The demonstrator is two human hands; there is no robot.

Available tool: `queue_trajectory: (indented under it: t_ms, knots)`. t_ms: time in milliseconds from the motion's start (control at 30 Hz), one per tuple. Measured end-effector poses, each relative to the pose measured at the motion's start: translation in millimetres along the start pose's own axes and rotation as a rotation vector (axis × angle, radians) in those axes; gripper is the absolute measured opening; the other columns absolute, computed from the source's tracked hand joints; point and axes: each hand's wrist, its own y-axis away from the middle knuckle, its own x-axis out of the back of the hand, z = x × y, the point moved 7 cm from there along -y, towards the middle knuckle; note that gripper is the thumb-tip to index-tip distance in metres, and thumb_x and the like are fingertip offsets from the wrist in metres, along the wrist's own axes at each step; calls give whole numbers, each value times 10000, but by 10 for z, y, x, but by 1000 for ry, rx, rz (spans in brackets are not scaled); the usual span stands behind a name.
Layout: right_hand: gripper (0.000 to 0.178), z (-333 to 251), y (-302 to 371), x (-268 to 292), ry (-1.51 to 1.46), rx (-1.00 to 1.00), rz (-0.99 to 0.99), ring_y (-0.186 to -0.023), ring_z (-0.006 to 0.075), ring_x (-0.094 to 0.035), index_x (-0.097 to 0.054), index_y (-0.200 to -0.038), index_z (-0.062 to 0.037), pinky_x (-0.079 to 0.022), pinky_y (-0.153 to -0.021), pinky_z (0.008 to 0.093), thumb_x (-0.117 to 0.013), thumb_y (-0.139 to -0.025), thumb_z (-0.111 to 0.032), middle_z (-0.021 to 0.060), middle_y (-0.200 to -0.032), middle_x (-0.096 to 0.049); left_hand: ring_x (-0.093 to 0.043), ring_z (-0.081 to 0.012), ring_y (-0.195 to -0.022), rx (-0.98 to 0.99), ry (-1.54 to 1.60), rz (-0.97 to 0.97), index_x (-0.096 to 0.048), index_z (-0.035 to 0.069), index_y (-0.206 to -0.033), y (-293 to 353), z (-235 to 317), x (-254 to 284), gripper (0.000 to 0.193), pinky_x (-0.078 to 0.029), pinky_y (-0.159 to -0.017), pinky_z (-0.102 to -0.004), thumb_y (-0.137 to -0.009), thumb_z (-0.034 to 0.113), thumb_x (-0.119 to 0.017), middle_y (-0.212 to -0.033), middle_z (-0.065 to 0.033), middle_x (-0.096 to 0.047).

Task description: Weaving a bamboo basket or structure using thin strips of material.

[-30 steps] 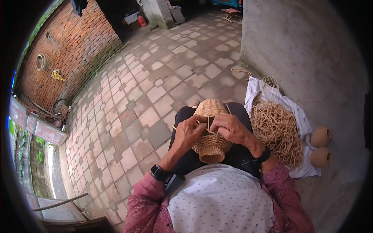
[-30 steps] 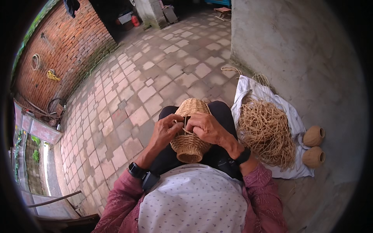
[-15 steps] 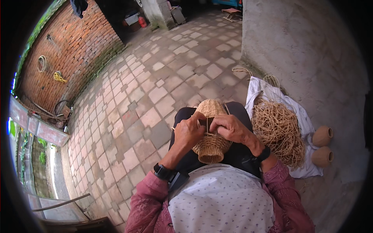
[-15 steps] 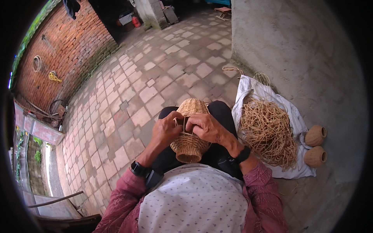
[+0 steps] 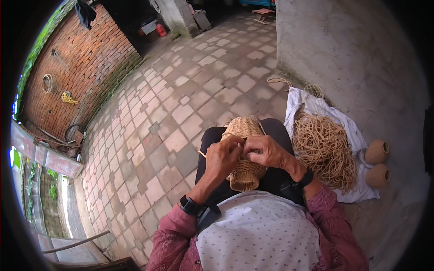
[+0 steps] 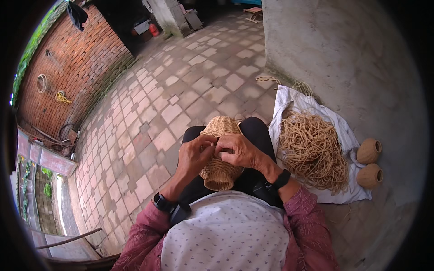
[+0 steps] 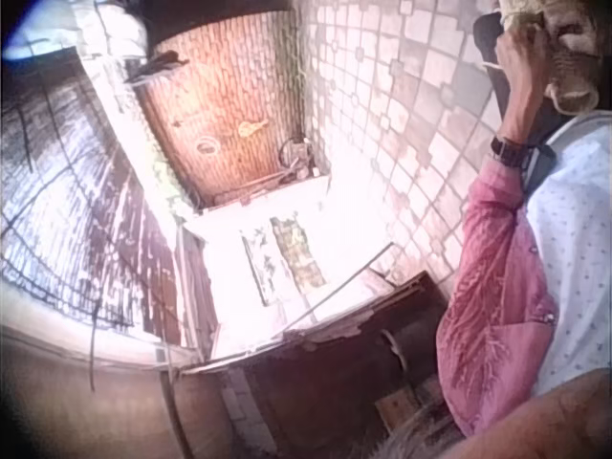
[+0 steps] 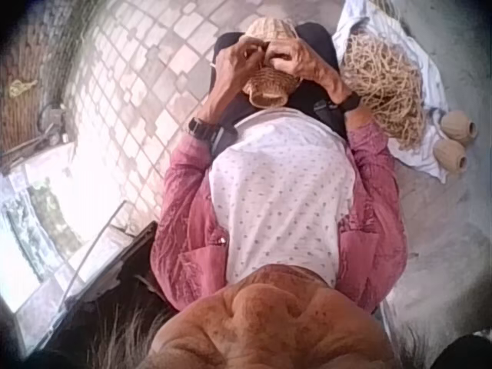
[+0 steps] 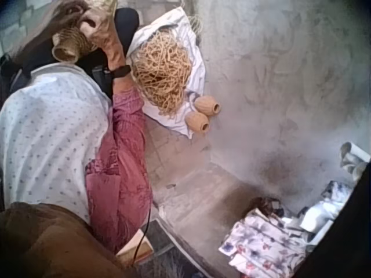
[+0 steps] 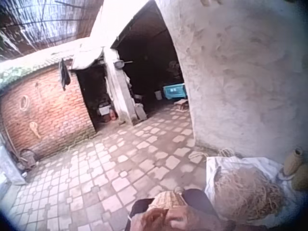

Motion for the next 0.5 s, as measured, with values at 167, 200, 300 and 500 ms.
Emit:
queue_trajectory:
  t_ms: [167,200,300,500]
  knots:
    - [113,-15,-3,-39,34,42,0,-819,272,-619,-630,-822,-18,-484,-782,347,-545,-751,-43,111,-813,-624,-670,-244,-644,32,-286,-80,-623,129,-1122,-167,-21,-109,354,-509,-613,-356,-771,173,-646,-707,-101,-677]
    - [123,-14,-6,-37,15,45,8,-816,267,-620,-623,-826,-14,-483,-782,349,-528,-749,-30,114,-813,-626,-669,-226,-636,31,-265,-104,-611,133,-1125,-183,-16,-126,357,-506,-602,-348,-775,185,-654,-696,-94,-674]
    - [153,54,13,28,-104,-63,69,-795,266,-626,-603,-858,-4,-487,-759,346,-494,-752,-8,120,-810,-629,-658,-193,-614,89,-135,-127,-596,121,-1109,-161,36,-96,341,-496,-579,-333,-782,190,-665,-664,-77,-658]
    - [143,49,-17,38,-70,-72,132,-730,214,-622,-590,-905,-5,-492,-692,317,-505,-790,-11,98,-787,-629,-607,-175,-574,121,227,141,-600,76,-1035,209,-280,73,281,-491,-584,-314,-755,86,-622,-625,-79,-614]
